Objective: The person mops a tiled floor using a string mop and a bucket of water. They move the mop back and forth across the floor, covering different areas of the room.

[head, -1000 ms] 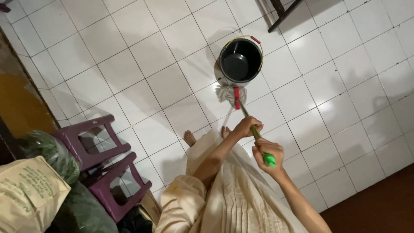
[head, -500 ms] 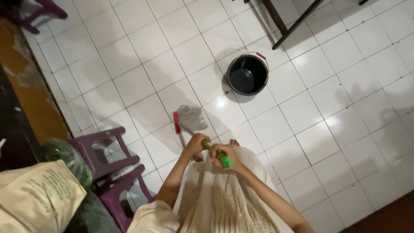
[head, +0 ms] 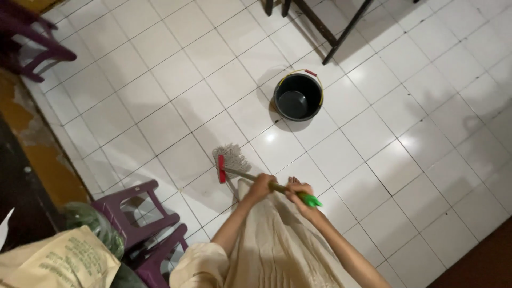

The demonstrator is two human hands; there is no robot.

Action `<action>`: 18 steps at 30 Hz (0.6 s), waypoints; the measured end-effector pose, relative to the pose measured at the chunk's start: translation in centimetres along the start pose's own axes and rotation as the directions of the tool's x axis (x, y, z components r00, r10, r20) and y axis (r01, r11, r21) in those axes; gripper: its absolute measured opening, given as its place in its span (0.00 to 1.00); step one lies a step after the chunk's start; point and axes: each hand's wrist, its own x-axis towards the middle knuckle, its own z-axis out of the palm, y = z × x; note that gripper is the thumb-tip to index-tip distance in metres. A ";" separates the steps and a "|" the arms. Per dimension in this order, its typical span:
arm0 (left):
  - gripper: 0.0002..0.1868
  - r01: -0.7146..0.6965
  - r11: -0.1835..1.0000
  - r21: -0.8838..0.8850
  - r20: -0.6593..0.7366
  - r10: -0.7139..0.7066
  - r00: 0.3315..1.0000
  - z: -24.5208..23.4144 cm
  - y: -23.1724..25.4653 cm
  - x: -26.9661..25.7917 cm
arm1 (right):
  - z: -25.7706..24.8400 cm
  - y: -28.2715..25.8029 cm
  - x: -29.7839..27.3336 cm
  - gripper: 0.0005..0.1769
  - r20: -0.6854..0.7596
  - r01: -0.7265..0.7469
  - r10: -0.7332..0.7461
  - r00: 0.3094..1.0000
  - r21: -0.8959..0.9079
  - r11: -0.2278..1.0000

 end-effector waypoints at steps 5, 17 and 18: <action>0.07 -0.168 0.985 -0.025 0.163 0.170 0.972 2.7 9.0 2.8 | -5.8 0.7 -5.2 0.25 -0.104 0.068 -0.069 0.992 -0.015 0.998; 0.18 -0.436 0.835 -0.336 0.207 0.517 0.831 8.0 14.8 12.3 | -9.4 3.8 -4.5 0.24 -0.085 0.186 -0.224 0.971 -0.321 0.928; 0.19 -0.452 0.822 -0.345 0.176 0.530 0.830 7.1 16.1 12.3 | -9.6 4.7 -4.3 0.23 -0.053 0.216 -0.249 0.967 -0.346 0.913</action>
